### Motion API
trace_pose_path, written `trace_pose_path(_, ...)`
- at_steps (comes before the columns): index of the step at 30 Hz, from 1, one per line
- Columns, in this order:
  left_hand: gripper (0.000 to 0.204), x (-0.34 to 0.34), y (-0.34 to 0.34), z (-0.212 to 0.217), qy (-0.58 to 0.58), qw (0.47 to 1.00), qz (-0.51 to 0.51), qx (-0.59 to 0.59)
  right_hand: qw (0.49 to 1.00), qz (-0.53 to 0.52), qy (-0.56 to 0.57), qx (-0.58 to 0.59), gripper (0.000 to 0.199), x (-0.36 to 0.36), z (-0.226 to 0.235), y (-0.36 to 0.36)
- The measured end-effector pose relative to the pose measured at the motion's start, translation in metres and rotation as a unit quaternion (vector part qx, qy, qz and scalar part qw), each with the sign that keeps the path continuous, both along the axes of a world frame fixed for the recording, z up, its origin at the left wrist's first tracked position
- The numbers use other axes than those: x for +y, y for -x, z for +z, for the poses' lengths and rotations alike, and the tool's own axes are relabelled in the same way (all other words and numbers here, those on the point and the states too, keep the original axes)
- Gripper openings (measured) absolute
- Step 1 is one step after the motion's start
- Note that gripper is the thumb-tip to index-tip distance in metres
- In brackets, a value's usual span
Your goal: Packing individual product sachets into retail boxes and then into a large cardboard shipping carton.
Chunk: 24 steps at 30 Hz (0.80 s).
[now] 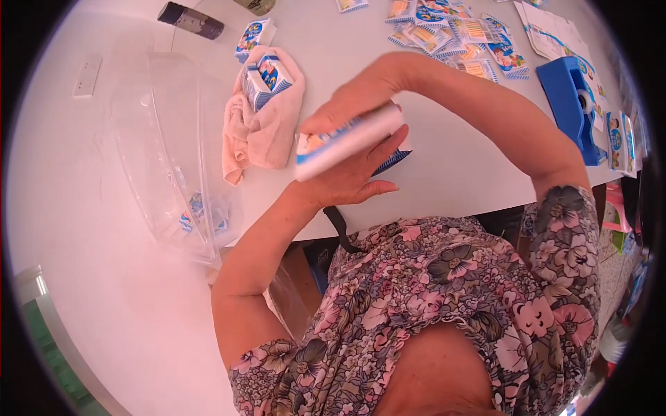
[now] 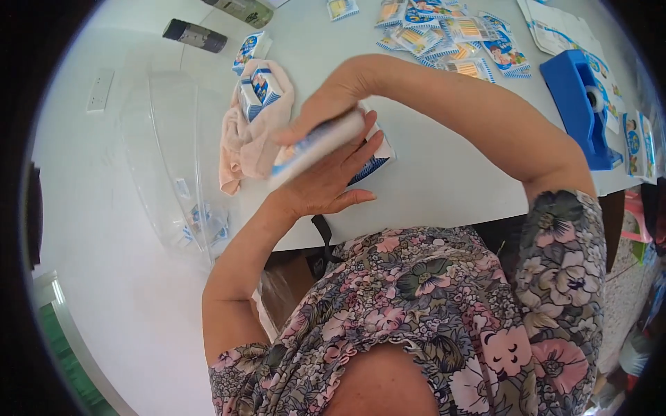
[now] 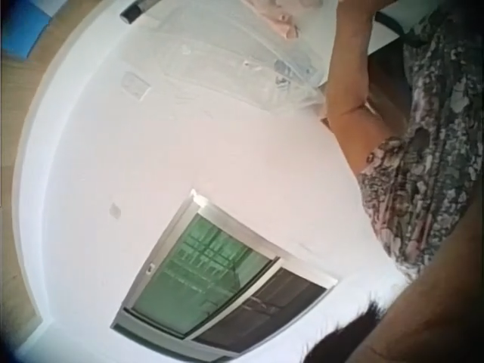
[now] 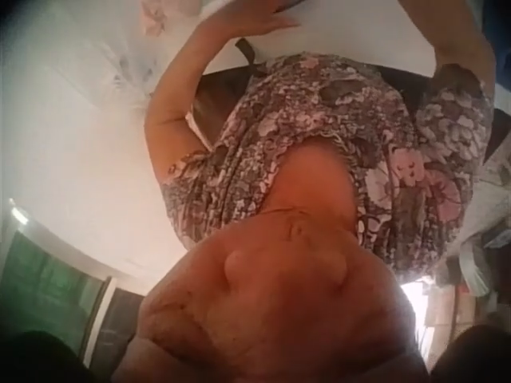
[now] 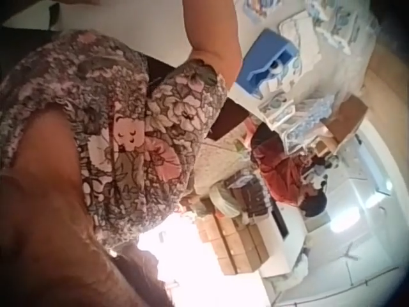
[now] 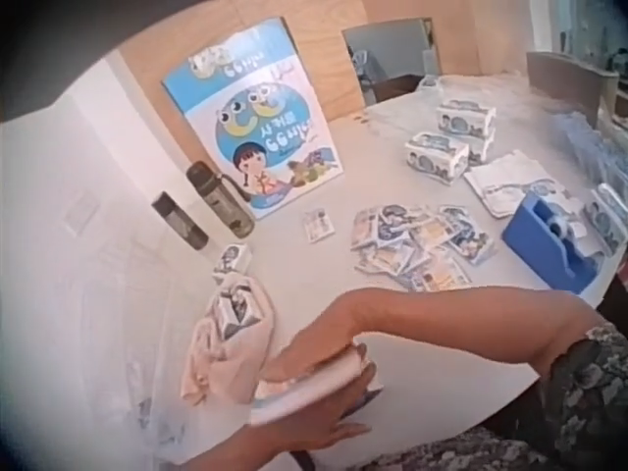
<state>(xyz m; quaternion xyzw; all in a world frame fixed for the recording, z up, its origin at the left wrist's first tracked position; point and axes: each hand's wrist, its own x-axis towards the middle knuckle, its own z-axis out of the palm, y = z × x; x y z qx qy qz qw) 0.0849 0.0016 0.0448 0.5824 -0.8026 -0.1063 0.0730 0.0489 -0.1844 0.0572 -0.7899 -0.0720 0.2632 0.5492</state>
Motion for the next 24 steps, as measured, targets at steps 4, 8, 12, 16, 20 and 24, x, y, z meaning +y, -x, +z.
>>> trace_pose_path(4,0.067,0.013,-0.001,-0.013,0.111,0.992,-0.066,0.018,0.999,0.022,0.023,0.014,0.080,0.005,0.012,0.012)
trace_pose_path(8,0.056,0.049,0.015,-0.032,0.343,0.939,-0.001,0.032,0.994,-0.070,-0.063,0.056,0.088,0.000,0.011,0.014)
trace_pose_path(12,0.077,0.063,0.049,-0.055,0.451,0.740,0.458,0.195,0.984,-0.137,-0.112,-0.031,0.079,-0.008,0.000,0.008)
trace_pose_path(16,0.094,0.064,0.045,-0.060,0.308,0.799,0.435,0.278,0.918,-0.329,-0.115,-0.190,0.069,-0.023,-0.009,0.025)
trace_pose_path(20,0.096,0.065,0.047,-0.058,0.276,0.858,0.364,0.235,0.835,-0.429,0.070,-0.336,0.043,0.005,-0.063,0.098)
trace_pose_path(24,0.093,0.059,0.038,-0.028,0.174,0.951,0.252,0.037,0.821,-0.349,0.230,-0.389,0.050,0.049,-0.056,0.126)
